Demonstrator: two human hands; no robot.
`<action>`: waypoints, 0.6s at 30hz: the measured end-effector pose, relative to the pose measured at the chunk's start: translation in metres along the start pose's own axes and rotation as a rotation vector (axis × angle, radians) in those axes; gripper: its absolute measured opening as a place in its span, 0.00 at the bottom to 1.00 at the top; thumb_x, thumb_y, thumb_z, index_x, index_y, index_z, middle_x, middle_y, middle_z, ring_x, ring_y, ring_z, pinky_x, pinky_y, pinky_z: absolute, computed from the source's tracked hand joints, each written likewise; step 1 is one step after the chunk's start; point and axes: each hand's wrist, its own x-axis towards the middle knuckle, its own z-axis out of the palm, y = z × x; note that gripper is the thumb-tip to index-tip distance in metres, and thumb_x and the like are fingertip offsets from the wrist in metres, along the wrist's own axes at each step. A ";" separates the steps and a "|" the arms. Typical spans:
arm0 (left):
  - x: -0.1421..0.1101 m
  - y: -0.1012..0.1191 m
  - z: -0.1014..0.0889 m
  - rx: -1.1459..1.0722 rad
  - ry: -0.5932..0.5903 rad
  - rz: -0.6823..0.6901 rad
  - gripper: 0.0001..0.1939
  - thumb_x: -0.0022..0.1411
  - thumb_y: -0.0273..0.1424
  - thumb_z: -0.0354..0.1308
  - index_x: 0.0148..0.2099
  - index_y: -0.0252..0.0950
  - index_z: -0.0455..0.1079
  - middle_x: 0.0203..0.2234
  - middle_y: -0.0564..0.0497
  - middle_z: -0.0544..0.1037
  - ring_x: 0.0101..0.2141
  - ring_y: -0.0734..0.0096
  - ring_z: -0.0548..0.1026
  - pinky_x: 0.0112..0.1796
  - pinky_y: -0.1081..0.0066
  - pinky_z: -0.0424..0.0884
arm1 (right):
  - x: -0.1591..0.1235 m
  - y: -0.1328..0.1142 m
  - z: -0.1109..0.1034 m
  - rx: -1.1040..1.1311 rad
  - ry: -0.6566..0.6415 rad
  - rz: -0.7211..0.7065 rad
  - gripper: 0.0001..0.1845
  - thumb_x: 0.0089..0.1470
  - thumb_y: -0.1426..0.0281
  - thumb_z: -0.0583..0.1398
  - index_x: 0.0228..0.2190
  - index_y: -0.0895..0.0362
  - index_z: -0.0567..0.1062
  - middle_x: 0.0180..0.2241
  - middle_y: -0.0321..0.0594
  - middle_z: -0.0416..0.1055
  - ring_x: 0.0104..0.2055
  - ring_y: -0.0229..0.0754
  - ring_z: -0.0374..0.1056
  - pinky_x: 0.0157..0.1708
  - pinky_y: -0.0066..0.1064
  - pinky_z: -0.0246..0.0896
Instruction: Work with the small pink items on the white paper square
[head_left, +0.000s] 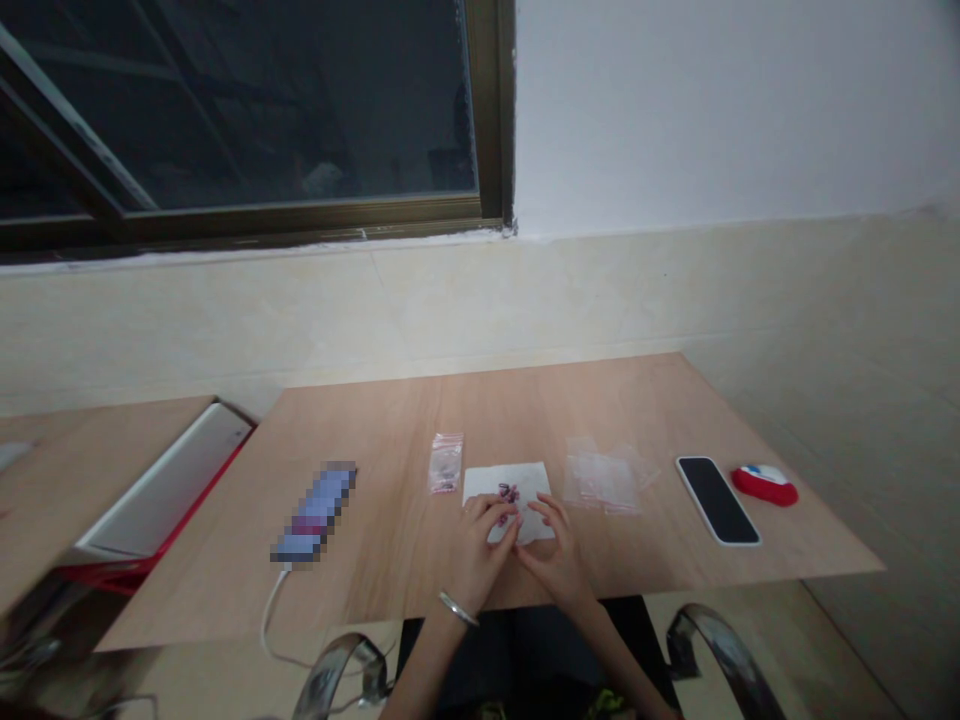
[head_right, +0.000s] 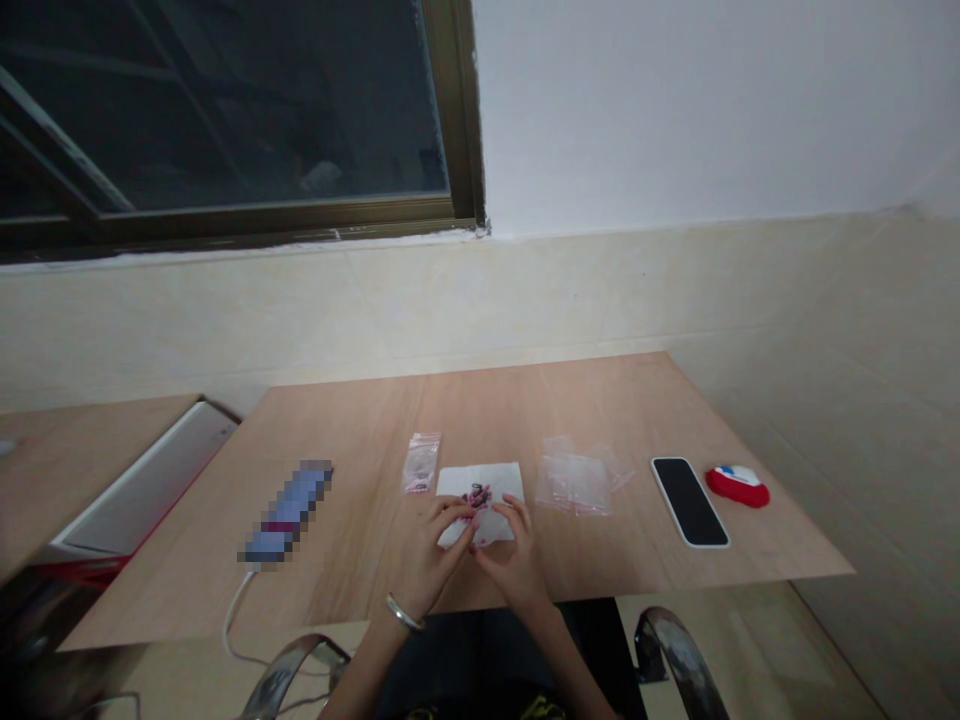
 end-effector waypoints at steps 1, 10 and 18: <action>0.000 0.001 0.001 0.013 -0.014 0.010 0.09 0.59 0.33 0.54 0.40 0.39 0.73 0.38 0.47 0.73 0.42 0.65 0.71 0.44 0.63 0.68 | 0.000 0.000 0.001 0.007 0.000 0.002 0.25 0.42 0.70 0.64 0.45 0.53 0.68 0.51 0.45 0.62 0.53 0.50 0.60 0.51 0.44 0.59; -0.008 -0.028 0.007 0.081 0.051 -0.097 0.07 0.60 0.31 0.51 0.38 0.37 0.70 0.34 0.49 0.74 0.39 0.66 0.72 0.41 0.65 0.68 | -0.003 0.006 -0.001 0.005 0.057 -0.013 0.27 0.42 0.68 0.65 0.46 0.54 0.67 0.51 0.46 0.62 0.53 0.50 0.60 0.46 0.42 0.63; -0.027 -0.069 0.035 0.361 -0.040 -0.324 0.09 0.59 0.33 0.52 0.40 0.38 0.71 0.38 0.49 0.75 0.38 0.66 0.73 0.41 0.67 0.65 | -0.003 0.007 -0.003 -0.009 0.113 0.000 0.28 0.42 0.68 0.65 0.47 0.54 0.66 0.50 0.46 0.62 0.52 0.49 0.60 0.46 0.42 0.62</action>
